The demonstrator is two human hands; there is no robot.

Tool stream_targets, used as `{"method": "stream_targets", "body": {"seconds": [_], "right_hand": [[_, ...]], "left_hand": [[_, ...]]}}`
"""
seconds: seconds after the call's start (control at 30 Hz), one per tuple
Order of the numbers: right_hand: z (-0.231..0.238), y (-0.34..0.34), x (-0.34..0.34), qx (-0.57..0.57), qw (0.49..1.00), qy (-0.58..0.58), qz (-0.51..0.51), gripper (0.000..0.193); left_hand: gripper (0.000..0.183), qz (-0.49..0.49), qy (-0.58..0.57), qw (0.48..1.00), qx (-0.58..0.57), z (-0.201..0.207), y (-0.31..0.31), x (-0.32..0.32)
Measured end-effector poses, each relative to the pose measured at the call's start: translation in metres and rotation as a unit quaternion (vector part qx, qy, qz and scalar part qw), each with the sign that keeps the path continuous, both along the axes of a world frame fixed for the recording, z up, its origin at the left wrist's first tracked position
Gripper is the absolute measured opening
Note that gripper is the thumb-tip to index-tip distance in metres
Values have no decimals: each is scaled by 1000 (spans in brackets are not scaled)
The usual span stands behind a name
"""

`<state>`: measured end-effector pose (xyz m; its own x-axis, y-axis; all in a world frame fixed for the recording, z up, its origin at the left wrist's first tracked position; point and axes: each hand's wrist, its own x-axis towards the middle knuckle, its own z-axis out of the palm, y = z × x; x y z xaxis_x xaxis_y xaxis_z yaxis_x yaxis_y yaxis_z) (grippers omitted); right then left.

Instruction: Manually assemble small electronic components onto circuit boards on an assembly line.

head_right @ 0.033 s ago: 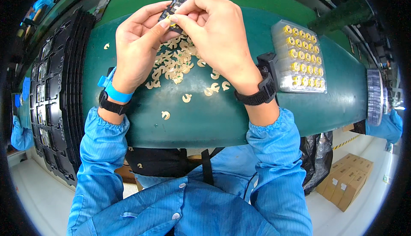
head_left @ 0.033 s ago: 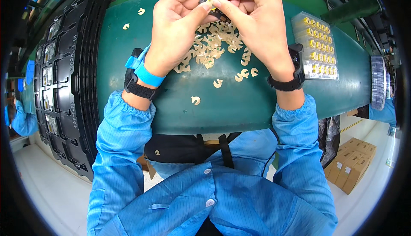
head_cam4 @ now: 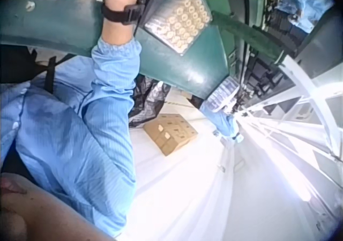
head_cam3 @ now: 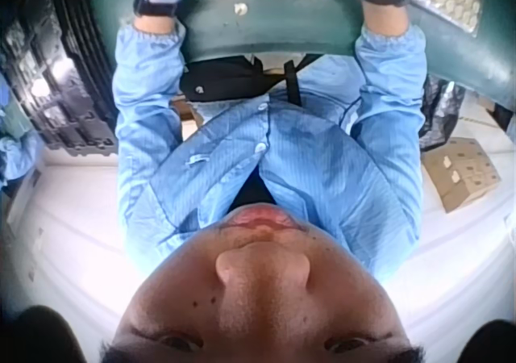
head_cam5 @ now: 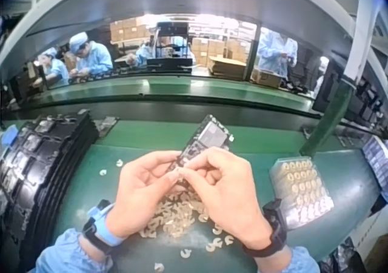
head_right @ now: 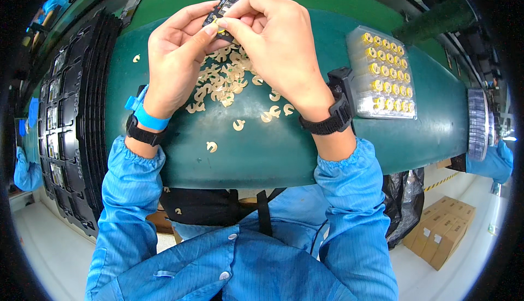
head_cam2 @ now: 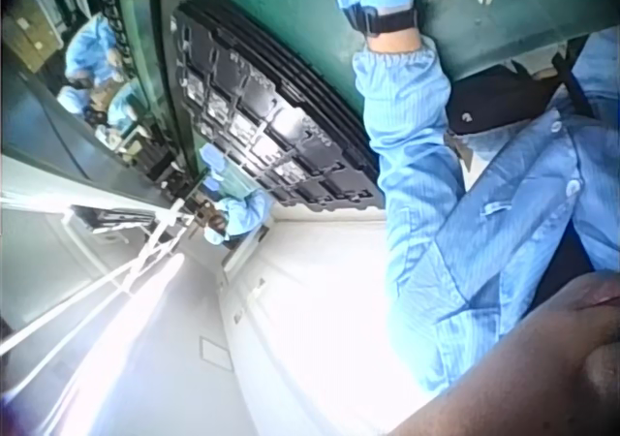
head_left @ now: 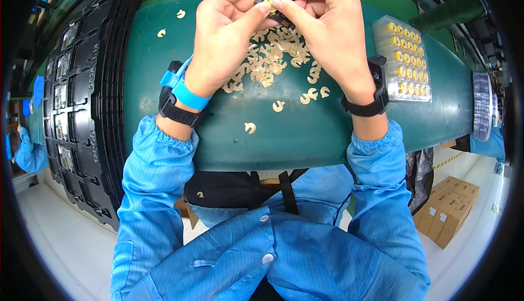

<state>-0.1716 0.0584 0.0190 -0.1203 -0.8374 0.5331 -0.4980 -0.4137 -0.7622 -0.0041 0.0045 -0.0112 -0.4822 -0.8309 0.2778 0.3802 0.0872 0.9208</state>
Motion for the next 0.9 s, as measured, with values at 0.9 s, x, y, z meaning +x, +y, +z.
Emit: {"method": "stream_targets", "body": {"seconds": [0.9], "right_hand": [[-23, -5, 0, 144, 973, -180, -22, 22]], "left_hand": [[37, 35, 30, 997, 67, -10, -11, 2]]}}
